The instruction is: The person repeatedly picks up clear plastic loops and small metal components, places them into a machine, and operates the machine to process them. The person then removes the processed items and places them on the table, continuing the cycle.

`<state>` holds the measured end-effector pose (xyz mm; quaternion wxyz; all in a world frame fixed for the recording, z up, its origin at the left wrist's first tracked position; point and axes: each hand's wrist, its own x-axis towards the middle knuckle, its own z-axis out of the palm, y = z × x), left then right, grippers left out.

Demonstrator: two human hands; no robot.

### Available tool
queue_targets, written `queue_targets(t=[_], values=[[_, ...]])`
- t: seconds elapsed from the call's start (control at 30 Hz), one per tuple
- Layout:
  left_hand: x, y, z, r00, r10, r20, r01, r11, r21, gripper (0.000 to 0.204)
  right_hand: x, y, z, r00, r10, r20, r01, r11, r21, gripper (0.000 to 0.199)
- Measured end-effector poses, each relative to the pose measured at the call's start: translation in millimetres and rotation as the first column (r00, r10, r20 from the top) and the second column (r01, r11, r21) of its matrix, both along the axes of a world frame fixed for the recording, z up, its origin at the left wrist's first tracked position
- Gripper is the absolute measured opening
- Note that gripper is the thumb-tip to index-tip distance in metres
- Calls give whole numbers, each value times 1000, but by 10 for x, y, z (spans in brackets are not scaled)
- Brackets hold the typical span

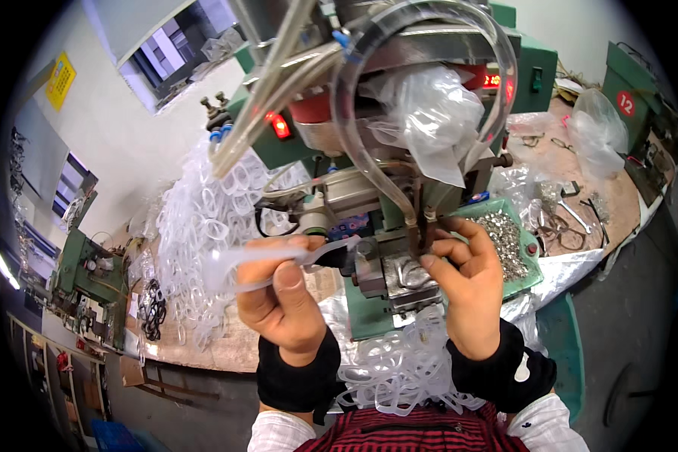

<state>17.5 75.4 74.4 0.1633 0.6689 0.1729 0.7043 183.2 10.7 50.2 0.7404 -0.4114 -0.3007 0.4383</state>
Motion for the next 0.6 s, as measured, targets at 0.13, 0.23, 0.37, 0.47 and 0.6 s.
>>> queue_targets(t=[0.13, 0.23, 0.37, 0.47, 0.6], values=[[-69, -73, -261, 950, -155, -272, 179, 982, 66, 14, 199, -138, -31, 828, -40, 559, 17, 999, 47, 38], [24, -100, -414, 817, -197, -541, 338, 925, 175, 23, 654, -42, -300, 343, -116, 932, 164, 984, 62, 24], [225, -169, -588, 815, -86, -572, 282, 923, 262, 23, 1100, -57, -892, 4, -83, 997, 507, 859, 69, 27], [242, -148, -677, 836, -57, -546, 258, 919, 298, 22, 1168, -104, -1075, 10, -129, 992, 494, 863, 108, 22], [235, -159, -650, 842, -108, -528, 281, 924, 259, 24, 1180, -102, -1181, 16, -192, 981, 516, 843, 156, 12]])
